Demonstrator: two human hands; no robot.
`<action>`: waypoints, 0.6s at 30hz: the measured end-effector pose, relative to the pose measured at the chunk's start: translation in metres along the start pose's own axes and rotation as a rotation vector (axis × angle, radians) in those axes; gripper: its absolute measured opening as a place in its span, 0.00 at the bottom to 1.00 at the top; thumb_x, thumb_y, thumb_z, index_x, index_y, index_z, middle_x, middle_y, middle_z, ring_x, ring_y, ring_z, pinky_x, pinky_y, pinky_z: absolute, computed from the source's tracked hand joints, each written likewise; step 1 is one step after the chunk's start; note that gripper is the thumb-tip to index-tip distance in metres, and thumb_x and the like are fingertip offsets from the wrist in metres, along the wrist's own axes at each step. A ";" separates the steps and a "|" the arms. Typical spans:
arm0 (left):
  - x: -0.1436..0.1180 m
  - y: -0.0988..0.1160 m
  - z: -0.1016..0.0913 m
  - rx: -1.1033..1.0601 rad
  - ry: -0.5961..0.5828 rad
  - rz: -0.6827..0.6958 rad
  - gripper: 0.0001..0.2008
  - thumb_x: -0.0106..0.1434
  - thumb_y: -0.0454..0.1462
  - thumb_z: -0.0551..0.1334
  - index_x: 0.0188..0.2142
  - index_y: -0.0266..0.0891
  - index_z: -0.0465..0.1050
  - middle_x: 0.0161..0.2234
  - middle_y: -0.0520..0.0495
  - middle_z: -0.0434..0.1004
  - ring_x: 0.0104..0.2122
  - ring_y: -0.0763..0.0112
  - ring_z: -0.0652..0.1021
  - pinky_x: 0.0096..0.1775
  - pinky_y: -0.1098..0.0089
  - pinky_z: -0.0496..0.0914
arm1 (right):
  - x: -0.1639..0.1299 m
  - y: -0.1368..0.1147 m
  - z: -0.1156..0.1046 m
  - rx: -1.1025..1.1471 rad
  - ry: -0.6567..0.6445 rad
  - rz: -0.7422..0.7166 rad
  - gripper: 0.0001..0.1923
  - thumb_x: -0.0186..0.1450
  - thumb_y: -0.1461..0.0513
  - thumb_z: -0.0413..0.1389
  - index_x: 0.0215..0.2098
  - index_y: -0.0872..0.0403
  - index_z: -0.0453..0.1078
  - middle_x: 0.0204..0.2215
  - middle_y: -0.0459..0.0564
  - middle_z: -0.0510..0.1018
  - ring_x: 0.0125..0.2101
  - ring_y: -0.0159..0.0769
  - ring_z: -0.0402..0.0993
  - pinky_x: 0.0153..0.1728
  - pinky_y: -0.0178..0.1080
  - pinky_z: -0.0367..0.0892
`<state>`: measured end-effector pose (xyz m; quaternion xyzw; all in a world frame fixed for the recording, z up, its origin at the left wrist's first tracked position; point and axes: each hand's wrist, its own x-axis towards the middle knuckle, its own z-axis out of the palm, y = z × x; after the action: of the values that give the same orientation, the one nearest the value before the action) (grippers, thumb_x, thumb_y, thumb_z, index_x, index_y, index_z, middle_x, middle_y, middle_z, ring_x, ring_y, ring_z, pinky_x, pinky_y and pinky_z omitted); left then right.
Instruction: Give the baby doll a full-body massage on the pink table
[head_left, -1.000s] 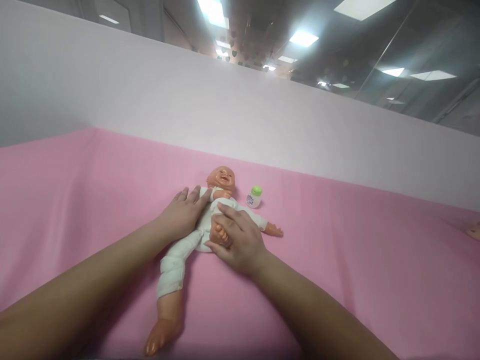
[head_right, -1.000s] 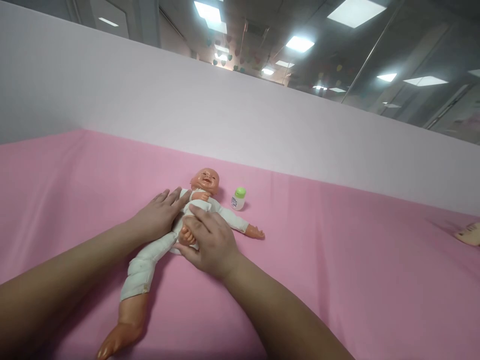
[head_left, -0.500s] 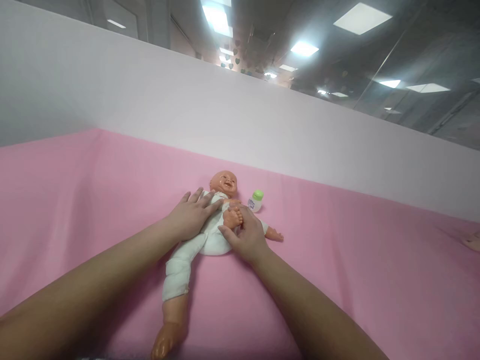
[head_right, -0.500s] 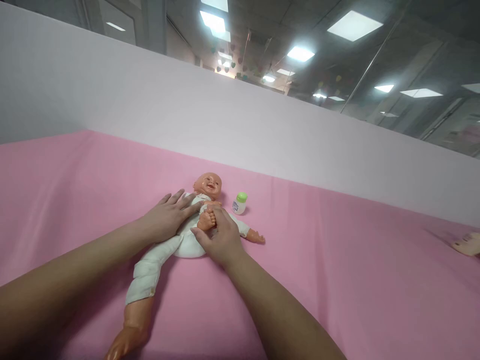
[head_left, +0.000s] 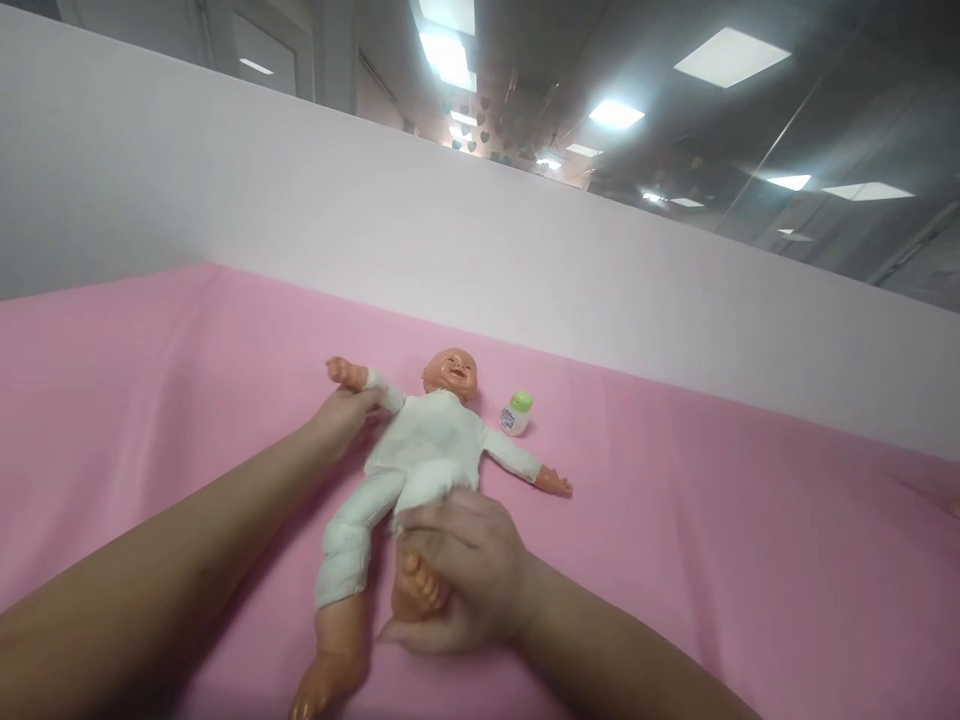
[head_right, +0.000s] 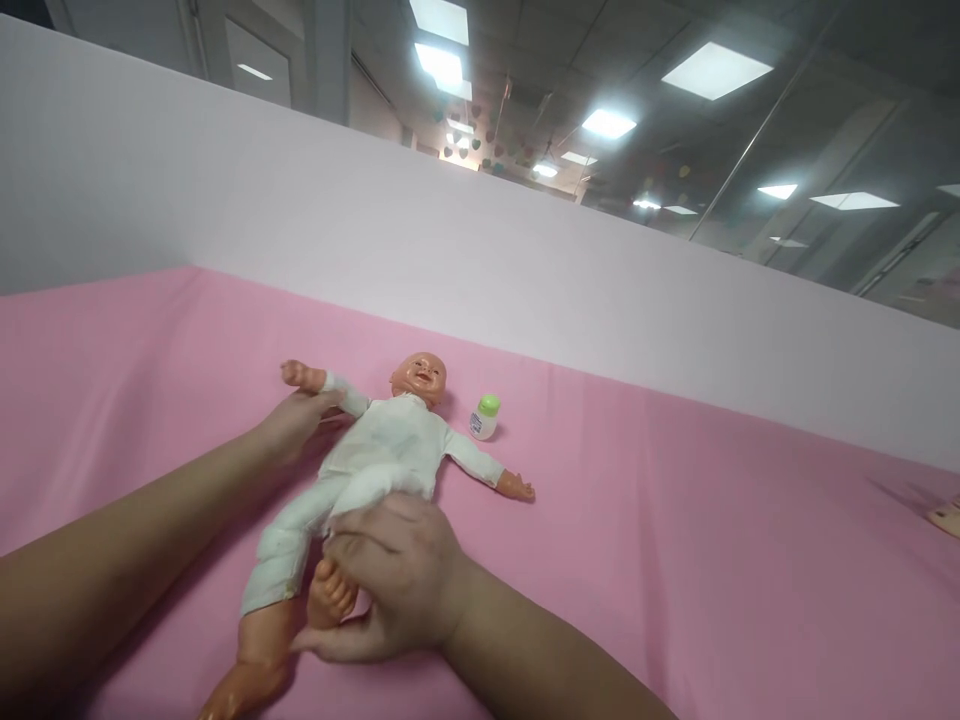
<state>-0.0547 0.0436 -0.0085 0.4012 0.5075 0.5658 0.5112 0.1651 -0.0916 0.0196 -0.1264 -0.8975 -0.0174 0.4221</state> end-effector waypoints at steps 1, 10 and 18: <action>0.003 0.000 -0.001 -0.108 0.011 -0.087 0.17 0.61 0.40 0.65 0.49 0.38 0.72 0.44 0.36 0.80 0.45 0.51 0.81 0.48 0.54 0.76 | -0.002 -0.002 0.005 0.033 -0.036 -0.025 0.27 0.58 0.40 0.60 0.42 0.52 0.70 0.39 0.51 0.81 0.33 0.36 0.77 0.33 0.39 0.70; 0.019 0.005 -0.015 -0.427 0.181 -0.227 0.08 0.66 0.39 0.58 0.43 0.39 0.68 0.40 0.37 0.76 0.38 0.55 0.82 0.40 0.54 0.79 | -0.029 -0.011 0.042 0.006 -0.436 -0.112 0.22 0.62 0.41 0.56 0.34 0.50 0.68 0.28 0.44 0.76 0.28 0.33 0.71 0.35 0.40 0.69; -0.004 0.007 0.014 0.393 0.061 0.465 0.19 0.69 0.51 0.55 0.52 0.44 0.68 0.51 0.42 0.75 0.51 0.56 0.76 0.53 0.53 0.72 | -0.008 -0.013 0.028 0.058 -0.021 -0.115 0.20 0.65 0.43 0.57 0.33 0.50 0.67 0.35 0.45 0.82 0.31 0.30 0.78 0.30 0.35 0.71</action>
<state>-0.0420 0.0423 0.0007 0.5807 0.5170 0.5703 0.2650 0.1456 -0.1024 -0.0040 -0.0627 -0.9079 -0.0142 0.4143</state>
